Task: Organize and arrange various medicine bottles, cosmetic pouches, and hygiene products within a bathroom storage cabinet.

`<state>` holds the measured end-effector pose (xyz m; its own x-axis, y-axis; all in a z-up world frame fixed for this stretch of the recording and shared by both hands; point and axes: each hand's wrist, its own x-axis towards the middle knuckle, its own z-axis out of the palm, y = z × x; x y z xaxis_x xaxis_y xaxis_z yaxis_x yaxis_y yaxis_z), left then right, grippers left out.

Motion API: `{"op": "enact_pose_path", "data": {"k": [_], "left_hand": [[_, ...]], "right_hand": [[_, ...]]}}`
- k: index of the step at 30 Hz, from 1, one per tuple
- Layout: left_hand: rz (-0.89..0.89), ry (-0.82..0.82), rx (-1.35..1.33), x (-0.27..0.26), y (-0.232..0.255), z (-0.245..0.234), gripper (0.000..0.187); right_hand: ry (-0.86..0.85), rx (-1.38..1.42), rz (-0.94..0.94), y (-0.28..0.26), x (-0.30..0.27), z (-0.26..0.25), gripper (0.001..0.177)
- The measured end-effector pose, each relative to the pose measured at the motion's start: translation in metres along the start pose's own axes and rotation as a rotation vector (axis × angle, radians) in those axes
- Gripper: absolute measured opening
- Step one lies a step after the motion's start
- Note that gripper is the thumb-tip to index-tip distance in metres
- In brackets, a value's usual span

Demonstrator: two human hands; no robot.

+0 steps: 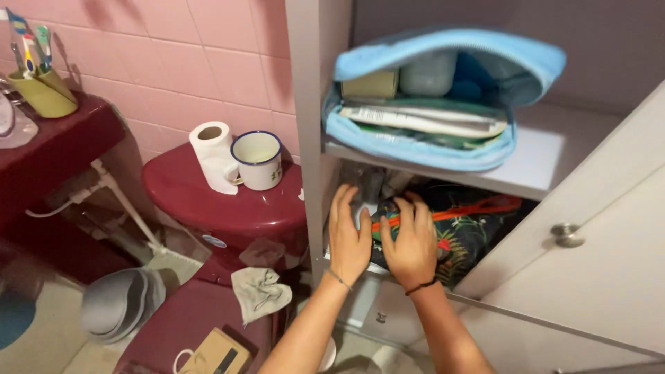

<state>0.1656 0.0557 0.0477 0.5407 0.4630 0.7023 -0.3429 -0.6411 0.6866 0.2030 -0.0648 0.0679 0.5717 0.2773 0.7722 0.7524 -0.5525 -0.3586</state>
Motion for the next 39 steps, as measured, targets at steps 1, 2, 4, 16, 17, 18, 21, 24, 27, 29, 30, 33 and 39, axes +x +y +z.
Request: {"op": "enact_pose_path", "data": {"k": [1,2,4,16,17,18,21,24,27,29,30,33,39], "left_hand": [[0.019,0.007,-0.001,0.003,-0.005,0.003,0.043],[-0.009,-0.007,0.021,0.007,-0.008,0.004,0.047],[-0.021,-0.014,0.04,0.017,-0.011,0.004,0.051],[0.201,0.059,0.317,0.076,-0.058,0.065,0.086],[0.184,0.086,0.385,0.075,-0.064,0.07,0.084],[0.167,0.113,0.454,0.075,-0.069,0.075,0.082],[0.158,0.045,0.373,0.071,-0.066,0.066,0.079],[0.17,0.04,0.257,0.06,-0.052,0.047,0.081],[0.194,-0.004,0.187,0.051,-0.029,0.031,0.081],[0.253,0.009,0.174,0.041,-0.012,0.022,0.079],[0.314,0.025,0.157,0.037,-0.002,0.017,0.077],[0.358,0.017,0.092,0.011,0.039,-0.009,0.072],[0.473,-0.035,-0.044,-0.032,0.115,-0.047,0.069]], "right_hand": [[0.017,0.003,-0.009,0.001,-0.002,0.002,0.036],[0.004,-0.022,0.004,0.001,-0.003,0.004,0.039],[0.006,-0.046,0.009,0.0,-0.007,0.006,0.041],[-0.006,-0.105,0.0,0.002,-0.011,0.011,0.04],[-0.005,-0.098,0.002,0.003,-0.012,0.011,0.04],[-0.004,-0.091,0.005,0.004,-0.013,0.012,0.039],[0.002,-0.069,0.011,0.002,-0.013,0.01,0.039],[0.012,-0.056,0.015,0.004,-0.013,0.01,0.041],[0.016,-0.034,0.019,0.005,-0.014,0.011,0.045],[0.019,-0.01,0.019,0.007,-0.015,0.011,0.047],[0.024,0.013,0.016,0.008,-0.015,0.011,0.05],[0.066,0.127,0.006,0.009,-0.015,0.006,0.059],[0.109,0.525,0.099,-0.002,-0.031,-0.022,0.049]]}}
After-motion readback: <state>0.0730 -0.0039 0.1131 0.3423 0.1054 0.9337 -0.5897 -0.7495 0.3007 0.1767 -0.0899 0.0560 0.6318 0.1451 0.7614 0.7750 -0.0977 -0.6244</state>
